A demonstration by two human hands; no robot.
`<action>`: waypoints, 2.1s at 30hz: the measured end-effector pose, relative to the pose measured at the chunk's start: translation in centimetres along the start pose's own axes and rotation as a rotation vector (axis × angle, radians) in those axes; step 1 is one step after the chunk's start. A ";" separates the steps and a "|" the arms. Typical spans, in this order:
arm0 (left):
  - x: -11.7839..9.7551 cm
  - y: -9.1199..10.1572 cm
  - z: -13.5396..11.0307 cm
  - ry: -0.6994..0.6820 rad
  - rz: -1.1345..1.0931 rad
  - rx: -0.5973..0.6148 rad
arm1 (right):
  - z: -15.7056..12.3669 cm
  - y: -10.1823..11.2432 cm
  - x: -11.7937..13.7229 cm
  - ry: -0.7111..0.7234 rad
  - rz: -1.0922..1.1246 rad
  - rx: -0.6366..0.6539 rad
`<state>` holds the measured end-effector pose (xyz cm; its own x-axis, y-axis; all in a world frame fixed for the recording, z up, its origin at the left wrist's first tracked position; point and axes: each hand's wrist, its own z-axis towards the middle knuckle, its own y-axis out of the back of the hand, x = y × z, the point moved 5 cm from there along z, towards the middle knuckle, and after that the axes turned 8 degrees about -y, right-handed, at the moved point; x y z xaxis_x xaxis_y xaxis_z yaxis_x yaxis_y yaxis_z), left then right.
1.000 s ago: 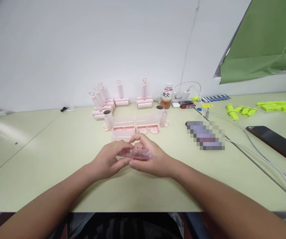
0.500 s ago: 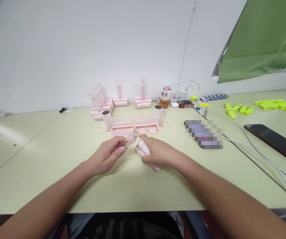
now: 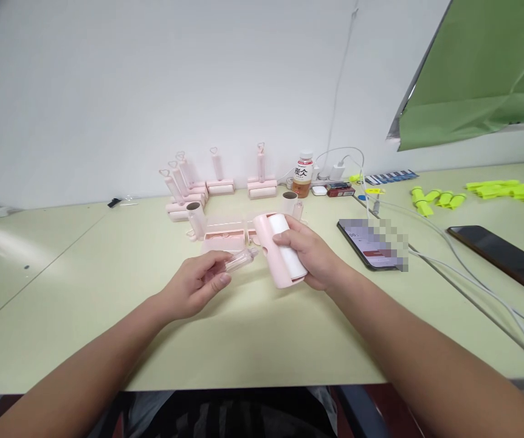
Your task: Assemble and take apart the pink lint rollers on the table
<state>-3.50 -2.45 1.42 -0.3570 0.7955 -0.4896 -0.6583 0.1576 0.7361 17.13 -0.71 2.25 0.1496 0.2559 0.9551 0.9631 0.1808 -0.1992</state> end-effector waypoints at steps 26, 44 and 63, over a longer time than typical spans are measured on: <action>0.1 -0.1 0.0 -0.054 0.373 0.072 | 1.0 -0.1 -1.3 0.038 -0.433 -0.092; -1.1 -0.9 0.1 -0.134 -0.089 -0.123 | 0.4 -1.5 -1.6 -0.062 -0.098 0.273; 4.0 1.2 0.5 0.159 0.377 -0.065 | 0.1 -2.6 -3.1 0.284 -0.418 0.274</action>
<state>-5.44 1.21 0.61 -0.6757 0.6895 -0.2610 -0.5005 -0.1690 0.8491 14.19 -1.91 -0.22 -0.1408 -0.1489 0.9788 0.8658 0.4610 0.1946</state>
